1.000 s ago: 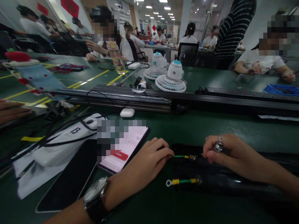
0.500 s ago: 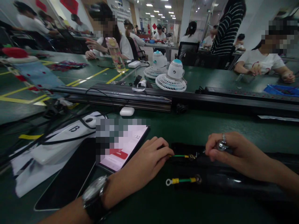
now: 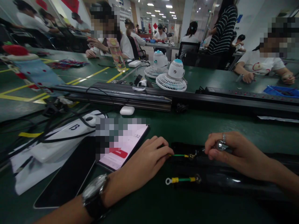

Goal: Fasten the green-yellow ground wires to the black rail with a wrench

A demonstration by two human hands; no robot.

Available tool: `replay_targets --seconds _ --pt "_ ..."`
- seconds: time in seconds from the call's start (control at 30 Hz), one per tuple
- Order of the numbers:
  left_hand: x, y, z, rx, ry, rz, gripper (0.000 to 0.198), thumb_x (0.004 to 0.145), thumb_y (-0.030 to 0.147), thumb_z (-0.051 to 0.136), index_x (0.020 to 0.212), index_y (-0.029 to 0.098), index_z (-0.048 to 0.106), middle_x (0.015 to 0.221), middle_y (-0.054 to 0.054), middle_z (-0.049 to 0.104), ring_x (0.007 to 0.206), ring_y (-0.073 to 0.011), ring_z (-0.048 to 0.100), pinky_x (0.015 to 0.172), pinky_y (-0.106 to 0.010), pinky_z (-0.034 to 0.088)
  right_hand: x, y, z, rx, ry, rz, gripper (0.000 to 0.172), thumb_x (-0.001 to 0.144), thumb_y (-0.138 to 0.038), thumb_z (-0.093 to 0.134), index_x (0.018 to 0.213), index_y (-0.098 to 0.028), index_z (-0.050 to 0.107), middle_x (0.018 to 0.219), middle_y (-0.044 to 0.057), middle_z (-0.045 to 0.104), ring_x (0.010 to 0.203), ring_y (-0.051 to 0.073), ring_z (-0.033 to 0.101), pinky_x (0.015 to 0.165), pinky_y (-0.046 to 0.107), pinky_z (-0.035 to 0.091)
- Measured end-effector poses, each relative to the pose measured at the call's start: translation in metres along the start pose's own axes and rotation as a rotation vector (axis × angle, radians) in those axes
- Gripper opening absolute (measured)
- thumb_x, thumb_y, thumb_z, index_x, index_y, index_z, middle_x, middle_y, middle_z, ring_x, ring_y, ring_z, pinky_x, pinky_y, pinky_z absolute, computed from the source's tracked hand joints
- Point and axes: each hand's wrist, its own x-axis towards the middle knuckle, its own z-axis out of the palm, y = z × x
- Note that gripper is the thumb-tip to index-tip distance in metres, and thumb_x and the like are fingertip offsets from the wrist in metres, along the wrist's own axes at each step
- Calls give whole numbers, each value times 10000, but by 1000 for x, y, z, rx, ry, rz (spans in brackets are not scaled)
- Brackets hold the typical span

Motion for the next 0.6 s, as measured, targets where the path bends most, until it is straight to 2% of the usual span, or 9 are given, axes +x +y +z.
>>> replay_targets --seconds 0.27,0.6 --pt "-1 0 0 -11 -11 -10 261 1000 91 495 1161 259 614 1213 -22 547 1074 -196 506 939 -376 434 -3 3 -5 -12 7 -6 218 1051 -324 539 885 -222 637 752 -41 621 640 95 551 596 241 385" --pt "-2 1 1 -12 7 -7 253 1004 98 503 1154 262 623 1208 -20 554 1081 -195 508 945 -375 429 -4 1 2 35 18 -26 149 1032 -324 577 952 -233 664 758 -40 642 650 92 589 600 222 411"
